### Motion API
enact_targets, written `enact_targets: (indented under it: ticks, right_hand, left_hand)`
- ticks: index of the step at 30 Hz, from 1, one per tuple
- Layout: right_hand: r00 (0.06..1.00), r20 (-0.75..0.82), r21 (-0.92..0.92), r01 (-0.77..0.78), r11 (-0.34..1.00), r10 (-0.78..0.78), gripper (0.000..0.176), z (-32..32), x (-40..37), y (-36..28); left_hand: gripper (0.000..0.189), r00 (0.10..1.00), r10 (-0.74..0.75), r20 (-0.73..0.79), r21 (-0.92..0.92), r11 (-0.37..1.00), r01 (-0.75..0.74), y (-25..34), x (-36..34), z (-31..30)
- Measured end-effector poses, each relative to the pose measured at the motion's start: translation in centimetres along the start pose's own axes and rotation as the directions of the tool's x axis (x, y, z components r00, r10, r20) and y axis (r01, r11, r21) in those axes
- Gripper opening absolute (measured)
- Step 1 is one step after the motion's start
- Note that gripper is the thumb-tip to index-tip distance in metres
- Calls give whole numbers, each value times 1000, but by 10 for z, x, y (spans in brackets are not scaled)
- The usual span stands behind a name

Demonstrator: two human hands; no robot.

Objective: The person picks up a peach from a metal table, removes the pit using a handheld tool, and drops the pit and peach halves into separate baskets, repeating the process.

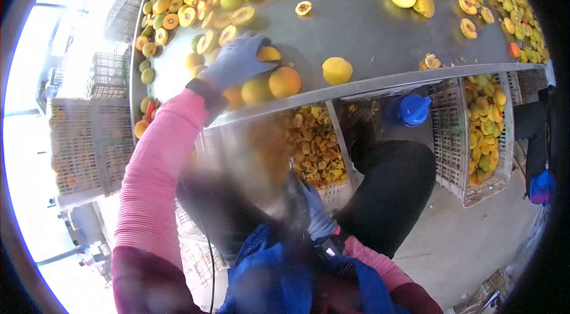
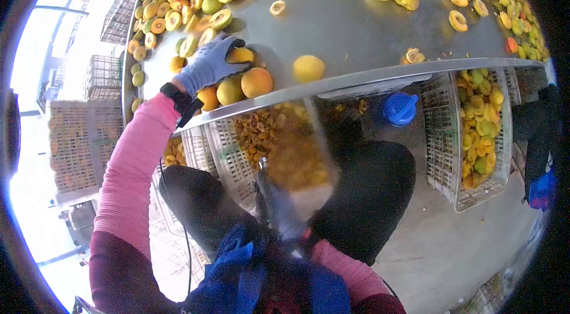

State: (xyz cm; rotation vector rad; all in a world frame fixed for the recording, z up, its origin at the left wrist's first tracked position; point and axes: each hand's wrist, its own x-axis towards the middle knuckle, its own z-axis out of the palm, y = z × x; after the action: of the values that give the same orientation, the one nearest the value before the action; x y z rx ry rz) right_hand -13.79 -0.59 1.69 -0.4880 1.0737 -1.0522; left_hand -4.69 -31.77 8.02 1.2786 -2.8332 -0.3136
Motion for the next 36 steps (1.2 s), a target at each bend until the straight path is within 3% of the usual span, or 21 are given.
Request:
enact_targets:
  ticks: [1,2,4,6,7,8,10,13,14,15,16,17,19,20,23,24,27,28,31,34,36]
  right_hand:
    - [999,11,32,-47,998,47,36,0,-3,-5]
    - [999,22,-28,25,999,-25,37,-1,-7,-8]
    - [918,120,268,-396,878,377,32,-8,-11,-33]
    - [874,446,607,-453,653,192,26,-13,-29,-61]
    - [877,461,630,-433,644,138,26,-9,-31,-62]
    - [876,474,654,-415,632,85,26,-5,-33,-62]
    - [955,282,427,-208,880,89,30,7,-30,-57]
    - [992,105,103,54,993,-65,24,8,-10,-18]
    - [996,92,183,-29,983,12,22,17,-12,-29]
    - [981,162,-53,114,992,-104,22,17,-16,-23]
    - [948,230,-291,283,914,-221,23,16,-20,-18]
    - [897,292,-469,436,768,-331,24,19,-24,-18]
    - [944,201,-334,315,888,-260,28,32,-28,-25]
    - [953,193,-306,284,909,-232,31,36,-27,-26]
    - [925,163,-621,366,693,-342,32,34,-31,-2]
    - [932,169,-588,357,726,-322,32,35,-32,-2]
    - [943,139,-502,330,799,-302,30,37,-33,-2]
    - [940,99,-485,332,809,-326,29,38,-33,6]
    - [951,75,-470,299,830,-300,29,37,-37,12]
    - [985,146,-467,150,871,-92,29,30,-35,12]
    - [985,168,-479,106,871,-27,30,27,-35,14]
  left_hand:
    - [50,995,53,-81,194,980,-36,1,-16,-5]
    - [50,983,37,-179,110,994,-17,12,-30,-12]
    - [52,954,-36,-299,-97,995,8,43,-60,-27]
    - [59,961,-181,-208,-396,914,86,78,-98,-43]
    - [52,961,-241,-138,-820,572,26,79,-120,-23]
    - [49,957,-261,-124,-869,494,22,90,-139,-19]
    - [44,922,-388,-4,-969,228,92,106,-175,-4]
    - [43,852,-524,-10,-954,259,148,118,-206,18]
    - [43,859,-500,-111,-812,544,211,118,-213,18]
    - [43,874,-447,-188,-585,766,266,121,-218,18]
    - [45,830,-525,-187,-572,745,343,130,-221,18]
    - [44,802,-567,-189,-608,709,358,137,-221,17]
    - [42,741,-644,-192,-674,635,377,144,-224,16]
    - [35,747,-643,-168,-788,543,291,142,-229,17]
    - [26,719,-692,61,-994,22,105,141,-239,36]
    - [25,721,-688,-80,-948,277,159,143,-236,40]
    - [26,759,-536,-370,-738,666,110,144,-236,51]
    - [27,721,-618,-313,-824,555,117,147,-236,50]
    - [28,681,-612,-403,-809,586,48,150,-236,63]
    - [26,690,-693,-211,-916,386,108,154,-239,54]
    - [23,739,-598,-310,-810,574,124,149,-242,63]
